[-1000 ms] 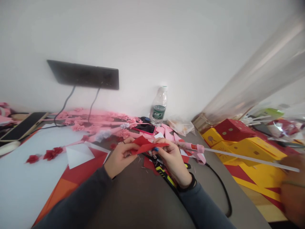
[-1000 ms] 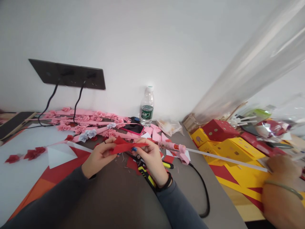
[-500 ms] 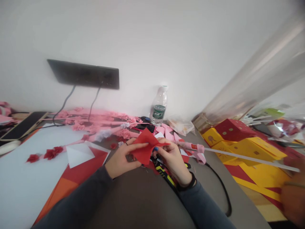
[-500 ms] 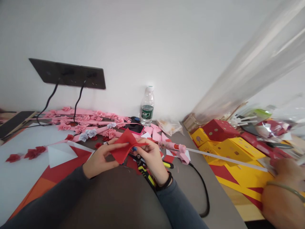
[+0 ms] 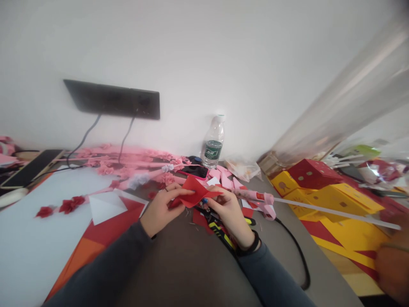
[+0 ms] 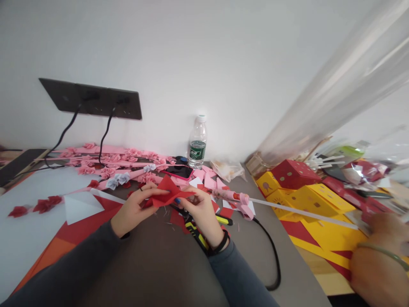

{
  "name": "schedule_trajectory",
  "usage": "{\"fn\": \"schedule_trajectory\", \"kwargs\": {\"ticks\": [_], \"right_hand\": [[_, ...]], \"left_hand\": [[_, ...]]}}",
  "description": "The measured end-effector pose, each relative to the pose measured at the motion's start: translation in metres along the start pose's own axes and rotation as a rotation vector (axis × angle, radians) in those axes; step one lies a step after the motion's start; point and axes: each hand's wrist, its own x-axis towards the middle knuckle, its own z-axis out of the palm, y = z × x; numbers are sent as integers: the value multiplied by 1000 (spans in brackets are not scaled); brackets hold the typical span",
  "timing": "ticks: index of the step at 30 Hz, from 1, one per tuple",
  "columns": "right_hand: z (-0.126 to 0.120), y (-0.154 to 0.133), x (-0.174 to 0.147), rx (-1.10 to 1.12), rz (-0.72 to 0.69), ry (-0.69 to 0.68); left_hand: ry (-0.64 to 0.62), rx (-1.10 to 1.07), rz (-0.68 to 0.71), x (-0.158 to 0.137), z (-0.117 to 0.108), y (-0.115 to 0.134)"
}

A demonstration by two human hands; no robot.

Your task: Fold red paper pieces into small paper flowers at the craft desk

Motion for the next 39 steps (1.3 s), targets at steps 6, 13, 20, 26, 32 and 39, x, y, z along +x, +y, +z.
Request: {"fn": "schedule_trajectory", "kwargs": {"ticks": [6,13,20,26,32,39], "right_hand": [[2,4,0,-36,-34,-5],[7,2,-3,-30,-44,-37],[14,4,-7,-62,-38,-43],[16,8,-7,-34,8,-18],[16,9,-6,-17,39,-20],[21,5,-9,-109,4,-24]], "left_hand": [[29,-159,-77,-2,3,5],[219,-537,-293,-1,15,4],[291,-778,-351,-3,37,6],[365,-797,-337,-3,43,4],[358,-763,-336,-3,42,4],[391,-729,-349,-3,45,5]]}}
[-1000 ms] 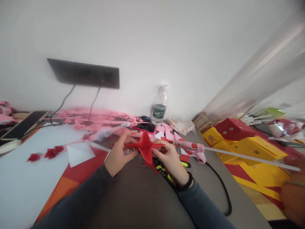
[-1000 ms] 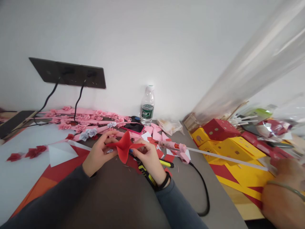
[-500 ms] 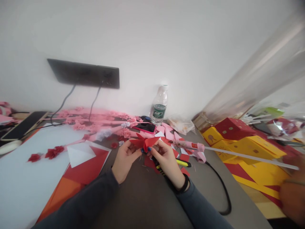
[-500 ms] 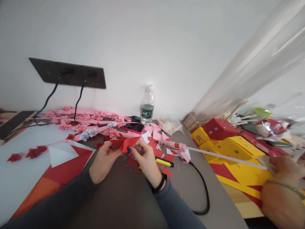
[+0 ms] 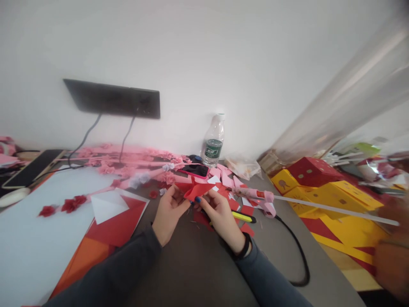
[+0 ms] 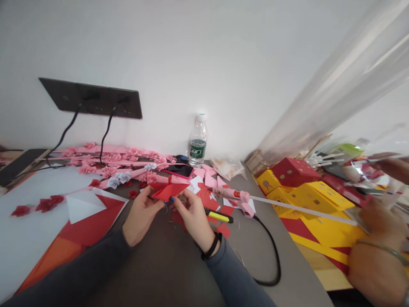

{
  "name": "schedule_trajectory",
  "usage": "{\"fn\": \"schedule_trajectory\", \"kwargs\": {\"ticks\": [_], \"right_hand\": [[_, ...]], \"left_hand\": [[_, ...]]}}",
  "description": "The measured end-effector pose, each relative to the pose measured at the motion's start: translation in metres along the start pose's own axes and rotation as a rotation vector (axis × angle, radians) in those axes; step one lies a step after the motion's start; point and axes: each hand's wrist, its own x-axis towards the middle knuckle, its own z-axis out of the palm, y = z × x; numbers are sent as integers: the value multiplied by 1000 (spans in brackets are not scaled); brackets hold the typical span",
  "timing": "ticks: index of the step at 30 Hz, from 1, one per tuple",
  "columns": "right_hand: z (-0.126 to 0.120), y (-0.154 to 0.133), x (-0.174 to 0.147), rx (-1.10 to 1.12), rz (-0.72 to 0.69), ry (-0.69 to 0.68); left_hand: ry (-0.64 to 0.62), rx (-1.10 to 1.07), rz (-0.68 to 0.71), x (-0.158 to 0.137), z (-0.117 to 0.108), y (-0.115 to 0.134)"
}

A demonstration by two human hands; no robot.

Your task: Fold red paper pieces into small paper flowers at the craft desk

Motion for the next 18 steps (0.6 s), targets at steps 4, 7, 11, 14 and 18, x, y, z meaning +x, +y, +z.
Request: {"fn": "schedule_trajectory", "kwargs": {"ticks": [4,7,11,14,18], "right_hand": [[1,0,0,16,-23,10],[-1,4,0,-21,-20,16],[-3,9,-2,-172,-47,45],[-2,11,-3,-267,-96,46],[0,9,-4,-360,-177,54]], "left_hand": [[3,83,-6,0,0,2],[63,106,-23,0,-2,3],[73,148,-33,0,-3,2],[60,175,-16,1,-3,3],[40,226,10,1,-5,4]]}}
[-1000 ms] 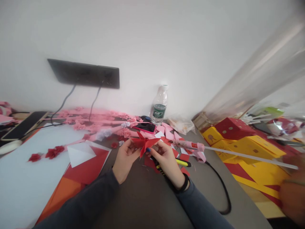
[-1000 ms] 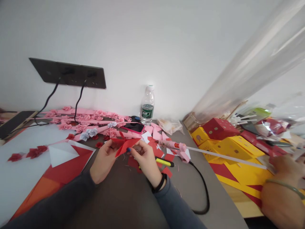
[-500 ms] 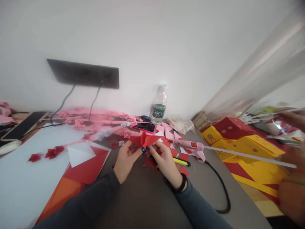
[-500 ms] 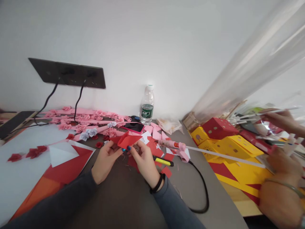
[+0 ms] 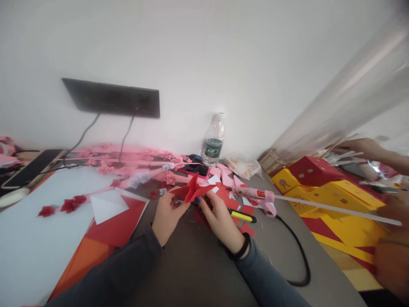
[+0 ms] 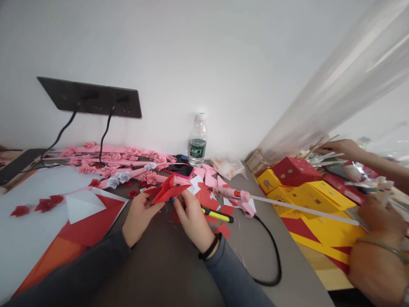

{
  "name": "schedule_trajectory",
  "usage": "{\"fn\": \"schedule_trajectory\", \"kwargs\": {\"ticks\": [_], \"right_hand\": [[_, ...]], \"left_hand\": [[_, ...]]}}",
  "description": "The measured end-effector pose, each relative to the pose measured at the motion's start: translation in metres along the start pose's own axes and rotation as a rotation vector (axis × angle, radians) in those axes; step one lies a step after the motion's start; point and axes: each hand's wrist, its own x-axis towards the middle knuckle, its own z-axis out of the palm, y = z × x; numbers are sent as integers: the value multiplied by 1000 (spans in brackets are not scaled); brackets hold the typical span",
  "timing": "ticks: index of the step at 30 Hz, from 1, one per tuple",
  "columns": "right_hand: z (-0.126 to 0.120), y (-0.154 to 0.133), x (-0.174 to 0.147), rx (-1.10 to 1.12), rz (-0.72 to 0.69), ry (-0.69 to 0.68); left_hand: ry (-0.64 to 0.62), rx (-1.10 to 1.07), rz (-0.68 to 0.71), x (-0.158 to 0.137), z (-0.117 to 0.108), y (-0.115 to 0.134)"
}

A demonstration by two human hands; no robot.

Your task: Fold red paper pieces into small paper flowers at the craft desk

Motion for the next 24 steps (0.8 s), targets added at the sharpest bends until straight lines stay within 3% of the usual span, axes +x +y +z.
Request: {"fn": "schedule_trajectory", "kwargs": {"ticks": [8,17,21,24], "right_hand": [[-3,0,4,108,98,-40],[-8,-10,8,489,184,-97],[-10,-6,8,560,278,-41],[-11,-4,9,568,284,-111]], "left_hand": [[-148,57,44,0,-2,2],[-177,-40,-47,2,-4,0],[-216,-105,-73,0,-2,2],[-203,-125,-72,1,-2,3]]}}
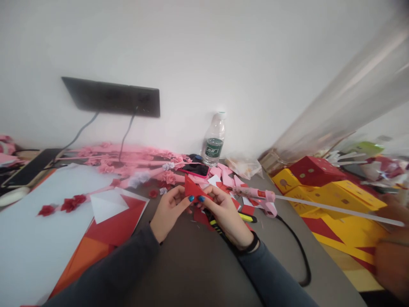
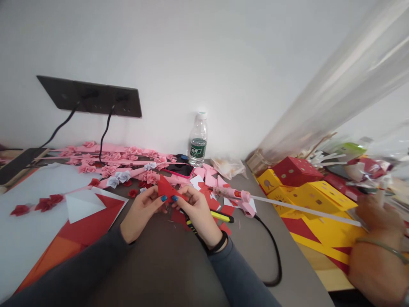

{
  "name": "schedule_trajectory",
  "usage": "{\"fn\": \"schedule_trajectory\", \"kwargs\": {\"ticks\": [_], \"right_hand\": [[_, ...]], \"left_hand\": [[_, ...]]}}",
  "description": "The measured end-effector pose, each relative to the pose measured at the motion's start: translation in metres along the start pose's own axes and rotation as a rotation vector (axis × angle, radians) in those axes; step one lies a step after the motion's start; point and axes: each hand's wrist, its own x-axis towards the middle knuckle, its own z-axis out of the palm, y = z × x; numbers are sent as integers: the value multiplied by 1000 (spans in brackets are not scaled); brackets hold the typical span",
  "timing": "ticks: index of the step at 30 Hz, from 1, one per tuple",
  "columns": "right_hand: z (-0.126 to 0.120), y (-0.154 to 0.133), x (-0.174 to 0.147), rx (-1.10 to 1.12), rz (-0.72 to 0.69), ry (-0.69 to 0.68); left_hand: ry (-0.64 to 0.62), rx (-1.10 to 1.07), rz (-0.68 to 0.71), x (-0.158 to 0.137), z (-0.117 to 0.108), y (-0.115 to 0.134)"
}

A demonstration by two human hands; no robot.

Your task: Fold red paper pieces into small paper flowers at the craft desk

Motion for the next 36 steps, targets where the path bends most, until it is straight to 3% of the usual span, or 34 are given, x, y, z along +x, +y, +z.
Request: {"fn": "schedule_trajectory", "kwargs": {"ticks": [4,15,18,25,31,36], "right_hand": [[3,-5,-1,-79,-54,-75],[3,-6,-5,-251,-159,-38],[4,-5,-5,-272,-186,-23],[3,-6,-6,-148,-106,-135],[1,-6,-7,-109,-85,-94],[1,-9,-7,-205,-66,-99]], "left_hand": [[22,87,17,2,-4,4],[-230,191,-100,-1,-4,4],[-242,233,-100,0,-5,4],[-328,279,-138,-2,-4,6],[-376,318,-82,-4,-6,9],[-381,318,-129,-2,-8,9]]}}
